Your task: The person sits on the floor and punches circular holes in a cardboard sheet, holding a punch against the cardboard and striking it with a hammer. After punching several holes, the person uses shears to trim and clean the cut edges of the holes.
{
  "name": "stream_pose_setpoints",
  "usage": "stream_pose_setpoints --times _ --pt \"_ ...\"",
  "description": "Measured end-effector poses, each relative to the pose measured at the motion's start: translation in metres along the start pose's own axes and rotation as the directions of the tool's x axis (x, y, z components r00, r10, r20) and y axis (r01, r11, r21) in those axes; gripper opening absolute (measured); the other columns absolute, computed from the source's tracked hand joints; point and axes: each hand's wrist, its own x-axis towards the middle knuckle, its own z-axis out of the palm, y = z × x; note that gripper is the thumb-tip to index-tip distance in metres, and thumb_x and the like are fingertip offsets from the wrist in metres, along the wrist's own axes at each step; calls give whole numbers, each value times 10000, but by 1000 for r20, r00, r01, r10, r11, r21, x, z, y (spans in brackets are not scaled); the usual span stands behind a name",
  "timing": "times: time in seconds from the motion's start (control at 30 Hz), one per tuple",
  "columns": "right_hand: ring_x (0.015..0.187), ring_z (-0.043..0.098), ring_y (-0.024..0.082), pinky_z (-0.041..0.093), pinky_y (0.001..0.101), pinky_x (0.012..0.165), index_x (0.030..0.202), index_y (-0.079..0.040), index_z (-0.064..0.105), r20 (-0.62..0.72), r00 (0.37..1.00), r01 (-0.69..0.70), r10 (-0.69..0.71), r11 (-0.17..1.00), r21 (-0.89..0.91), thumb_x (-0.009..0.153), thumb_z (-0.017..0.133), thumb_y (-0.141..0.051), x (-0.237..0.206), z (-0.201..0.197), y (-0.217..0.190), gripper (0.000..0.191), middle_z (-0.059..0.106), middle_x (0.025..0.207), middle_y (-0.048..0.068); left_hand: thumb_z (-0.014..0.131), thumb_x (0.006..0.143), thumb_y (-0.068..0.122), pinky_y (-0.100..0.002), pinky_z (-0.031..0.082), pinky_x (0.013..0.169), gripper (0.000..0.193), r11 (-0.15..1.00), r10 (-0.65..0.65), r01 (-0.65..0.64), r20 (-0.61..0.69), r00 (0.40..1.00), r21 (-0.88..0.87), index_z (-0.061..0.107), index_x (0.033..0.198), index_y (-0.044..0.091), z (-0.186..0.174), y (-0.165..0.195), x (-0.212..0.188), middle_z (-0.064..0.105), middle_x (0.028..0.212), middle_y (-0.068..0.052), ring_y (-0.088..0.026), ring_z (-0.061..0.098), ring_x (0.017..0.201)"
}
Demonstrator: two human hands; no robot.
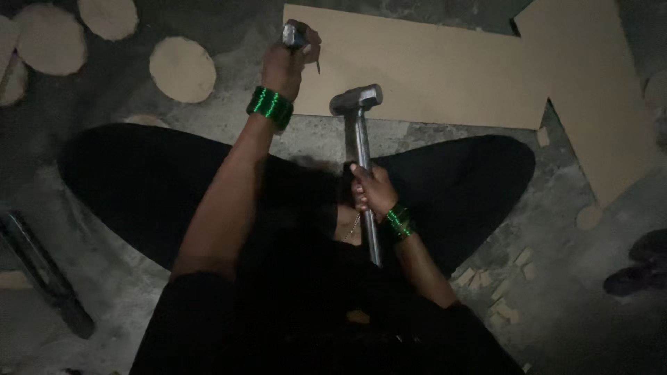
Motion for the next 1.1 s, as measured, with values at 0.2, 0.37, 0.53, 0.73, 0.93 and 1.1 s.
stream_pose_setpoints --times 0.2,0.37,0.53,0.73,0.93,1.1 --pt "438 382 54 343 252 367 865 -131 410 67 997 40 -41 999 14 1015 638 -325 3 -9 -6 335 404 594 -43 638 1000 62 -338 519 698 128 961 -134 140 41 990 -238 700 1104 19 -1 25 1 727 972 -46 -129 612 805" --pt "426 369 50 331 246 357 902 -143 437 5 1000 15 -16 999 32 996 641 -316 4 -8 -4 284 400 592 -49 601 985 5 -314 548 693 209 992 -77 78 19 997 -103 686 1172 42 5 22 6 730 967 -35 -125 656 821" --pt "404 372 67 328 264 331 902 -112 467 -60 989 128 -134 988 -85 988 645 -288 -8 3 -17 265 412 585 -37 596 962 -35 -377 585 699 371 957 -21 -9 103 994 289 612 1313 85 20 31 27 740 961 -126 -232 721 842" --pt "468 478 74 408 261 399 1122 -120 610 -26 729 681 -684 721 124 1006 599 -328 -43 -42 -61 237 512 634 -26 635 930 -20 -493 576 790 547 926 184 -191 54 981 325 543 1444 139 34 33 30 740 1099 -196 -399 707 995" --pt "540 533 112 447 300 465 1082 -92 605 -396 -387 919 -832 -385 -90 1011 600 -306 -126 -67 -225 225 562 687 2 620 963 -14 -526 557 802 539 915 134 -155 80 988 374 535 1467 155 38 47 20 720 1151 -206 -423 681 1009" --pt "599 578 144 479 332 521 1048 -69 600 90 377 505 -922 123 -854 1015 601 -287 -58 18 -149 221 604 731 25 610 827 -96 -530 557 773 657 864 217 -223 66 974 451 547 1434 147 43 47 19 709 1218 -189 -424 690 972"
